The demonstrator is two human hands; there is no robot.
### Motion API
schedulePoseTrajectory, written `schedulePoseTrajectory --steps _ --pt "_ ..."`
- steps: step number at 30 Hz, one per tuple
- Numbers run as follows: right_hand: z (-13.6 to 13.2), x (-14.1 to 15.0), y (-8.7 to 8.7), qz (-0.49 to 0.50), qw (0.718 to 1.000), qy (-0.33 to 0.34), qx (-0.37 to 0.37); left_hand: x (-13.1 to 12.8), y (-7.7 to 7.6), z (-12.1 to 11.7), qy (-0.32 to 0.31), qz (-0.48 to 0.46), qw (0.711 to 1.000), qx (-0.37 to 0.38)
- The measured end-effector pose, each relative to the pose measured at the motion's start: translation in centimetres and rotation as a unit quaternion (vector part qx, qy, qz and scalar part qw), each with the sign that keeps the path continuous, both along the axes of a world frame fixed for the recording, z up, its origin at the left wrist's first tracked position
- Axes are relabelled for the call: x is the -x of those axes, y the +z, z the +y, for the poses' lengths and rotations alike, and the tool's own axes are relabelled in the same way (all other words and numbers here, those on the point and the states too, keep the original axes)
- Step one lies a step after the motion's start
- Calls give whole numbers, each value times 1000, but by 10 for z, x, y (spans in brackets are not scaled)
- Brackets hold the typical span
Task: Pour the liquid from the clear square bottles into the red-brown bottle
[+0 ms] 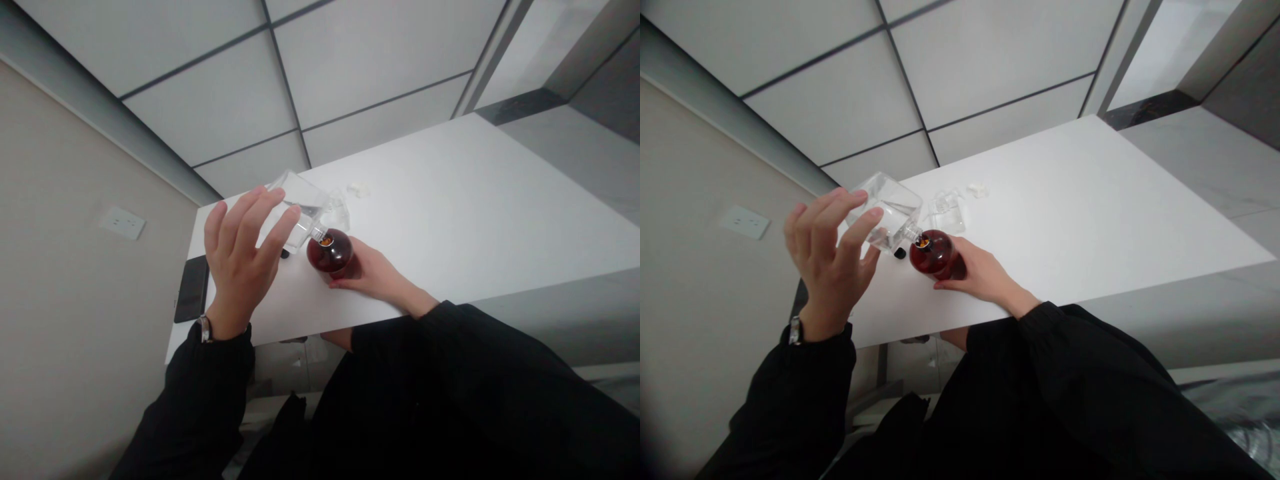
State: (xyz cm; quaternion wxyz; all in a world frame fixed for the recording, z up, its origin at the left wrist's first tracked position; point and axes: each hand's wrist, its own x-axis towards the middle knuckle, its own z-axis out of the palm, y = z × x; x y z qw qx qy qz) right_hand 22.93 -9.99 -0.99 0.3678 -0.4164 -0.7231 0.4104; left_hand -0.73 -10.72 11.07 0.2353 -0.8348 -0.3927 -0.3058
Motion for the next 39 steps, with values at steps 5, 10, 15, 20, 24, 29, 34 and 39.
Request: schedulePoseTrajectory --steps 5,10,15,20,24,29,34,39 --pt "0 0 1 0 1000 1 -2 -2 2 0 -10 16 999 -39" --pt "0 -1 0 1 1000 3 -2 1 0 1 7 15 1000 -9" --pt "0 0 -1 4 1000 2 -3 3 -3 0 8 -13 1000 25" --pt "0 0 -1 4 1000 -1 -3 3 -2 0 -3 -36 997 73" --pt "0 0 -1 7 1000 0 -4 2 -1 2 -8 -27 999 42" --pt "0 0 -3 9 1000 0 -11 -1 1 2 -1 -15 1000 21" --pt "0 0 -8 10 1000 -3 -19 -1 1 1 4 -17 999 44" --pt "0 1 -12 9 1000 -8 -24 2 -4 3 17 -4 1000 19"
